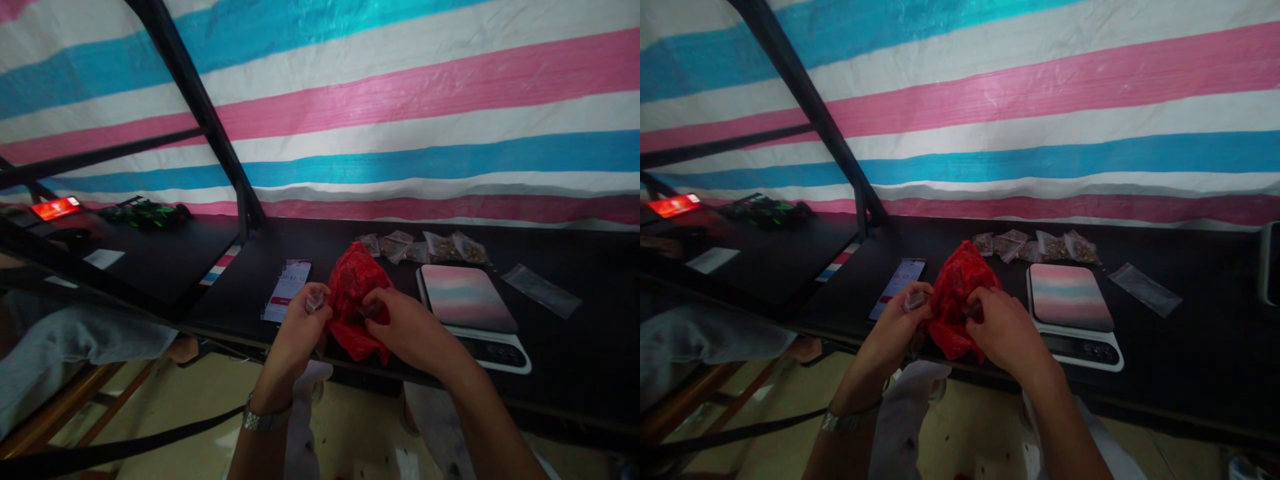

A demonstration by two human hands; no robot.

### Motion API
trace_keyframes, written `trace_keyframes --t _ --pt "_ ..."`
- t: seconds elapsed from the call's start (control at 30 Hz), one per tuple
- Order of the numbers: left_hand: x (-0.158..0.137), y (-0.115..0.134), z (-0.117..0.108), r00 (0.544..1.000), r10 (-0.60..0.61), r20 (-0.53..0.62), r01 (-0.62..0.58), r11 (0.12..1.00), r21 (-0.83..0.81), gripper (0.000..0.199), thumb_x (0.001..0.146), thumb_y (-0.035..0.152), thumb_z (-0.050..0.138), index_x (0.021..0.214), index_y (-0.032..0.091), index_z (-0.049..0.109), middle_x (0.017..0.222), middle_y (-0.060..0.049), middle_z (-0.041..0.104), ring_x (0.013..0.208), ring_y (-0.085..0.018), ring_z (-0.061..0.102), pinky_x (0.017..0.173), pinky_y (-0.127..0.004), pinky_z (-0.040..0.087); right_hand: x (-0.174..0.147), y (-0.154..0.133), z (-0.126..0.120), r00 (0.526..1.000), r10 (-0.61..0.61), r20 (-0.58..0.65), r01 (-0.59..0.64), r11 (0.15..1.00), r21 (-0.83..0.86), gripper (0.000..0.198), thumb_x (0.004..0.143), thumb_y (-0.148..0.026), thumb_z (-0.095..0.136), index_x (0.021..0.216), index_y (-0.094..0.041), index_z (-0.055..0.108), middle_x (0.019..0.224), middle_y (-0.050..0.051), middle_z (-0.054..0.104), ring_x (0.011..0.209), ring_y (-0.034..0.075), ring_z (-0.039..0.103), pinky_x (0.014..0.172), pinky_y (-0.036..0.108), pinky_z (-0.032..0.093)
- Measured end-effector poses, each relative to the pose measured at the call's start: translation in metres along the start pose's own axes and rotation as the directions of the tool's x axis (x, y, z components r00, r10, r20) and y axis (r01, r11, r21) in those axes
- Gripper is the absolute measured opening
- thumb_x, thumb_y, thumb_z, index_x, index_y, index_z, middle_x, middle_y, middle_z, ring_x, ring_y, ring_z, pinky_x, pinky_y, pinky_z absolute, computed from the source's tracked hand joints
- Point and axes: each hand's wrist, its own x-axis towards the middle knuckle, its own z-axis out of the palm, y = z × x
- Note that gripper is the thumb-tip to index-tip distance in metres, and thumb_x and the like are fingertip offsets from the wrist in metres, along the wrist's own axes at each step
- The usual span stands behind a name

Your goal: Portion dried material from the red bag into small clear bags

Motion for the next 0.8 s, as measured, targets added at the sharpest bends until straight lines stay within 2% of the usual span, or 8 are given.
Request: trace_keyframes --t 0.13,0.33,0.6,0.8 --pt "-0.003 0.001 -0.001 0.997 -0.07 0.045 0.071 0.997 -0.029 0.038 0.057 0.025 0.076 0.092 0.023 0.063 0.067 0.008 0.056 0.047 -0.007 0.046 0.044 -0.017 0.033 0.0 -0.007 -0.002 1.0 0.014 -0.003 -0.015 0.999 -0.045 0.025 0.086 -0.013 0.066 0.108 -0.021 0.074 0.115 0.008 0.079 0.107 0.027 0.072 0.093 0.038 0.049" --pt "-0.002 0.003 0.005 0.995 -0.085 0.054 0.093 0.984 -0.154 0.037 0.054 0.018 0.074 0.09 0.022 0.062 0.068 0.01 0.055 0.045 -0.004 0.041 0.044 -0.015 0.032 -0.003 -0.006 -0.009 0.997 0.011 -0.083 0.002 0.989 0.146 0.022 0.086 -0.016 0.068 0.104 -0.026 0.074 0.107 0.003 0.08 0.1 0.022 0.074 0.092 0.034 0.051" --pt "-0.005 0.008 0.013 0.997 -0.052 0.056 0.061 0.982 -0.179 0.036 0.052 0.015 0.072 0.086 0.022 0.063 0.062 0.011 0.054 0.046 -0.004 0.04 0.043 -0.015 0.028 -0.002 -0.007 -0.001 0.998 0.023 -0.062 -0.022 0.999 0.03 0.022 0.086 -0.015 0.066 0.105 -0.023 0.074 0.11 0.007 0.081 0.103 0.025 0.075 0.089 0.035 0.052" --pt "-0.006 0.011 0.015 0.998 -0.046 0.042 0.053 0.979 -0.195 0.036 0.051 0.015 0.073 0.084 0.021 0.062 0.064 0.01 0.056 0.05 -0.005 0.044 0.046 -0.015 0.033 0.004 0.002 0.001 0.999 0.047 0.005 -0.047 0.975 0.218 0.016 0.089 -0.021 0.065 0.102 -0.022 0.074 0.105 0.007 0.082 0.098 0.023 0.076 0.085 0.032 0.054"
